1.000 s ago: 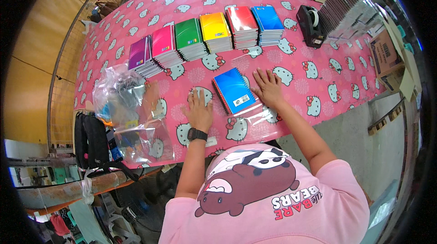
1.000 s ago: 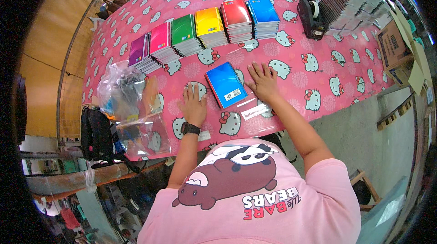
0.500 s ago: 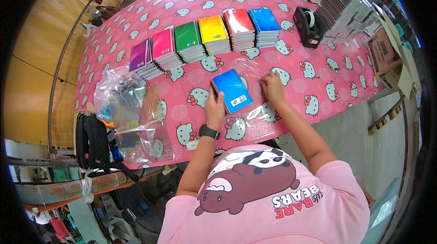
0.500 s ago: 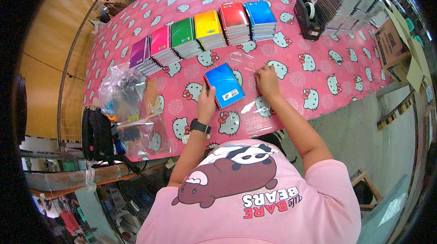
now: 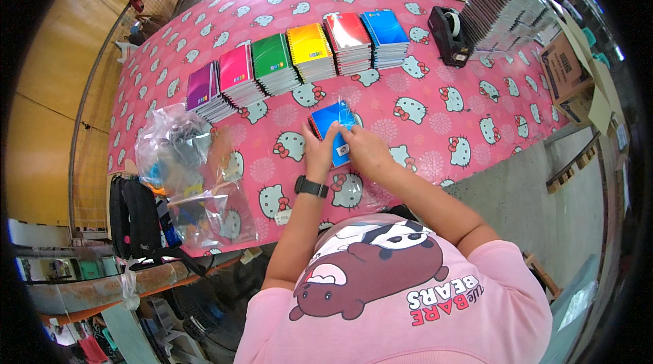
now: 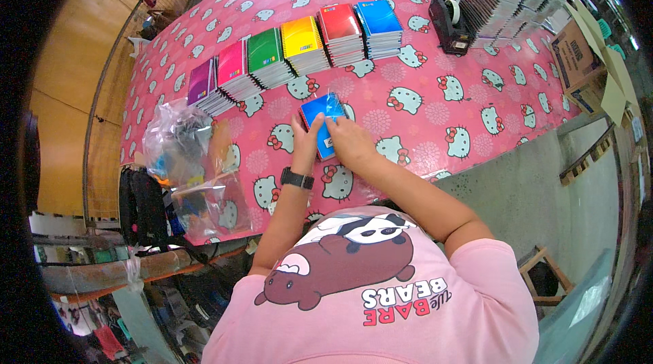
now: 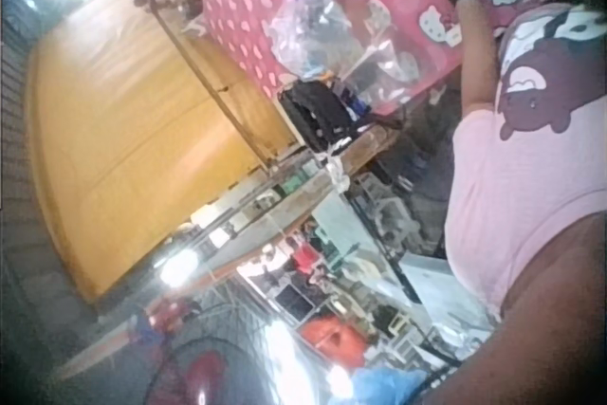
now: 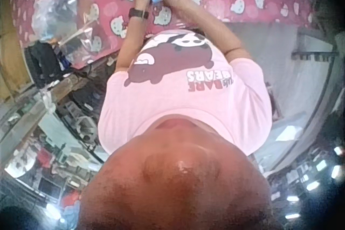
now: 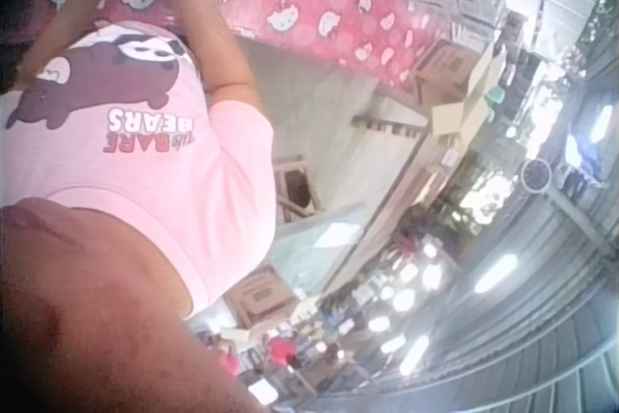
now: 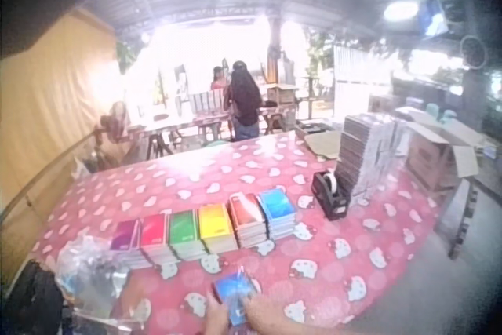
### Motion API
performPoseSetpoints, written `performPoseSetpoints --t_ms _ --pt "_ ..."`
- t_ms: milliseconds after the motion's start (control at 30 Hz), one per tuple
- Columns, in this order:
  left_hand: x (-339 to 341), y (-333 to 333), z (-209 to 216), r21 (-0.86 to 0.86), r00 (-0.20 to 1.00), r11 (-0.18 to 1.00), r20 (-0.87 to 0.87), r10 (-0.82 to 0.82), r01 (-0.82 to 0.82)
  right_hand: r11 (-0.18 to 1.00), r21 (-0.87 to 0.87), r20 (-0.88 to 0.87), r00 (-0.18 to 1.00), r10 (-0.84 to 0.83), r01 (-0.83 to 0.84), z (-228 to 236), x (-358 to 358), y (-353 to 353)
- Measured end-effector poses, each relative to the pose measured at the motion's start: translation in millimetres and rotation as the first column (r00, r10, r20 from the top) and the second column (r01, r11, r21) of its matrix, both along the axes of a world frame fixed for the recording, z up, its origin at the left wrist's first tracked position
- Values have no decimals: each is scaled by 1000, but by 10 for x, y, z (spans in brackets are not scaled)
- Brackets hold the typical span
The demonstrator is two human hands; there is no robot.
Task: The person puts small notebooks into clear plastic sleeves, peels off the adhesive strips, and seals the bags. They handle several different colored notebooks, including purple, green, yellow, and blue, and place the finished packages into a stack.
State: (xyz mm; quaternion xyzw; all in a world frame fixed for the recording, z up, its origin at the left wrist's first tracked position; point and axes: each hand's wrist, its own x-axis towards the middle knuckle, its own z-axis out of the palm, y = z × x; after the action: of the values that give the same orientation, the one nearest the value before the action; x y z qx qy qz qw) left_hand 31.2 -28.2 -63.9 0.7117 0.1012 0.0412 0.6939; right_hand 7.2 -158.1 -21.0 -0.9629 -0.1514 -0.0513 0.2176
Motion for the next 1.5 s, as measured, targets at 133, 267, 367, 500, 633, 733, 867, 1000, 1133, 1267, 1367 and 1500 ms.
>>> performPoseSetpoints --t_ms 133,267,367,500,633,733,867,1000,1133,1267,1367,1500 --pt "39 -116 105 284 999 959 -36 24 -13 970 -151 22 980 196 -191 -29 -163 -39" --pt "-19 11 -50 383 1000 924 -7 11 -7 947 274 -398 876 273 -170 367 70 -191" --pt "-20 -36 -87 350 999 936 8 -45 39 874 372 -310 930 -199 312 98 810 -418" --pt "-8 -48 -201 418 998 908 48 -48 24 865 467 -462 885 64 182 -385 1574 -414" --pt "-9 37 -256 254 998 965 14 -66 61 913 404 -445 884 141 58 -77 1802 2" --pt "-18 -2 -222 301 996 952 35 -77 63 655 755 -32 999 -19 37 -136 1763 -49" --pt "-102 36 -222 367 1000 930 -14 1 4 791 554 -451 892 22 260 -396 953 -371" --pt "-145 61 -72 16 995 996 46 -83 82 713 621 -530 845 78 324 -315 395 -181" --pt "-152 197 -122 -211 995 974 84 -60 77 812 540 -348 937 -26 222 -357 372 -59" --pt "-126 127 -107 -303 1000 953 4 -9 9 834 496 -466 884 22 241 -270 371 -42" --pt "-226 128 0 -550 999 835 -44 -29 0 759 612 -448 889 98 224 -453 412 -89" --pt "-215 62 -218 -379 997 925 57 49 -23 801 561 -366 930 16 207 -421 332 -22"
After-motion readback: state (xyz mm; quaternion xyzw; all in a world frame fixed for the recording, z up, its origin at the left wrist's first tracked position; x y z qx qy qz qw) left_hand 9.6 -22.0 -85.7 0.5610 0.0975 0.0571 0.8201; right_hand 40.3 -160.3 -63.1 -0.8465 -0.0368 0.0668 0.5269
